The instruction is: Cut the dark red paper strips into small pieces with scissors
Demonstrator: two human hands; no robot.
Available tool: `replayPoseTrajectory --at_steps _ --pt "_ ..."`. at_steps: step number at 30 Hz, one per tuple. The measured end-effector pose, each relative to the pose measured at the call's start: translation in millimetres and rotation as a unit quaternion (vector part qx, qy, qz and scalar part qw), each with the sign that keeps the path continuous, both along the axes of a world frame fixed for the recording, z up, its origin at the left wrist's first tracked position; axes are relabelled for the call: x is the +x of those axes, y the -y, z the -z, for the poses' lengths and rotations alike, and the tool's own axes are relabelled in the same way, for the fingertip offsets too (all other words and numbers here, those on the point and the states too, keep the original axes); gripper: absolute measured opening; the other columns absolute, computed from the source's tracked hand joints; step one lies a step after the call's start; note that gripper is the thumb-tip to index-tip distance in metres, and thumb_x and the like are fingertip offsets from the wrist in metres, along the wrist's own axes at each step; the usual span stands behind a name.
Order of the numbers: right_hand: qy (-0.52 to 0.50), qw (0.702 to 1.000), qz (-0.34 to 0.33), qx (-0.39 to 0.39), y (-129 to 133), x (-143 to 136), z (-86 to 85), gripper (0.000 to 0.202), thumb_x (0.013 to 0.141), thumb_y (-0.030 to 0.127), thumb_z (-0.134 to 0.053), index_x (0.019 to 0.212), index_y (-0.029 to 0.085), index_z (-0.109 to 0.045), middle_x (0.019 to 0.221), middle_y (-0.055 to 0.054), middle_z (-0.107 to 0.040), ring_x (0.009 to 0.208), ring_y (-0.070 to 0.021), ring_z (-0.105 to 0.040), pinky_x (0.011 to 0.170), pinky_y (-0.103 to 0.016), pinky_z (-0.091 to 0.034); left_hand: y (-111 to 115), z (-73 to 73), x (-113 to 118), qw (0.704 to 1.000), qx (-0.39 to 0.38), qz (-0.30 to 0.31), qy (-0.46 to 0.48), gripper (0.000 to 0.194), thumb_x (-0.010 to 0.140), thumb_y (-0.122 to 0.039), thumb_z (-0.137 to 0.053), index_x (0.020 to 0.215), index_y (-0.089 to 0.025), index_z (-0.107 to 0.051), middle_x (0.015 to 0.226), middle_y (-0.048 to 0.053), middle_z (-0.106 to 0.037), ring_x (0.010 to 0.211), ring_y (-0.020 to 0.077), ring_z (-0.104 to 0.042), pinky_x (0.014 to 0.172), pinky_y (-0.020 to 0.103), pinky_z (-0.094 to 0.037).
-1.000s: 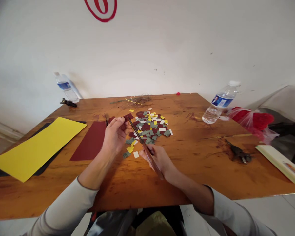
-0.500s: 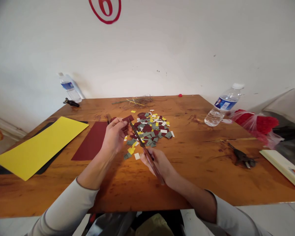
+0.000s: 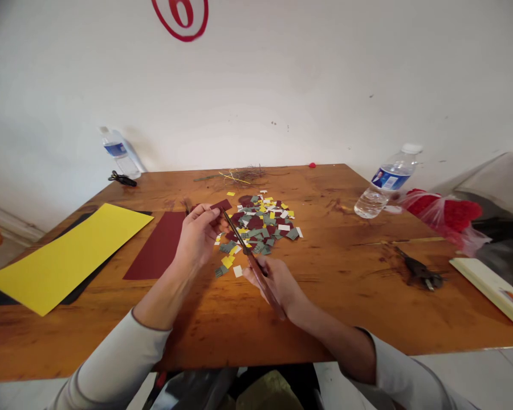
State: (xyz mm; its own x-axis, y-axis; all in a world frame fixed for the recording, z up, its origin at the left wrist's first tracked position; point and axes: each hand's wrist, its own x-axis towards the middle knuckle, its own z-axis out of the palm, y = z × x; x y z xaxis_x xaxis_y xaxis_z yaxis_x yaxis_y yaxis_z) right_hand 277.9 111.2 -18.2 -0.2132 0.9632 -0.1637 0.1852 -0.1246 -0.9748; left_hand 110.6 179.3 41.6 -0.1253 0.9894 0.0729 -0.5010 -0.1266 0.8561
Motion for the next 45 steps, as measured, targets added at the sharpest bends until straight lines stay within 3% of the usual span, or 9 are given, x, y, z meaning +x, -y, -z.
replayPoseTrajectory --at_steps 10,23,33,45 --pt "0.016 0.999 -0.034 0.03 4 -1 -2.1 0.044 0.084 0.068 -0.06 0.074 0.027 -0.046 0.052 0.01 -0.035 0.04 -0.0095 -0.034 0.042 -0.027 -0.026 0 -0.5 -2 1.0 -0.009 0.003 -0.007 0.024 0.065 -0.02 -0.079 0.063 -0.019 -0.055 0.056 -0.002 -0.061 0.047 0.0106 -0.057 0.046 0.021 -0.048" --pt "0.014 0.999 -0.026 0.038 3 -5 4.1 0.033 0.082 0.053 -0.06 0.072 0.027 -0.042 0.055 0.008 -0.037 0.044 -0.0096 -0.033 0.044 -0.026 -0.025 2 -3.4 -1 1.0 -0.022 -0.012 -0.006 0.022 0.058 -0.023 -0.079 0.061 -0.018 -0.058 0.054 -0.002 -0.06 0.045 0.0104 -0.056 0.045 0.022 -0.046" --pt "0.056 0.997 -0.015 0.041 5 -4 2.8 0.034 0.082 0.055 -0.061 0.074 0.025 -0.047 0.056 0.008 -0.042 0.044 -0.0093 -0.037 0.044 -0.026 -0.027 0 -0.1 -3 1.0 -0.017 0.001 -0.002 0.026 0.059 -0.025 -0.083 0.063 -0.019 -0.057 0.055 -0.003 -0.059 0.045 0.0102 -0.054 0.045 0.022 -0.044" --pt "0.013 1.0 -0.014 0.014 6 -5 11.1 0.037 0.087 0.056 -0.062 0.074 0.026 -0.043 0.055 0.009 -0.038 0.043 -0.0094 -0.035 0.042 -0.025 -0.026 -1 3.7 0 1.0 -0.021 0.012 -0.011 0.029 0.063 -0.026 -0.083 0.064 -0.02 -0.054 0.056 -0.002 -0.06 0.046 0.0101 -0.054 0.047 0.022 -0.045"
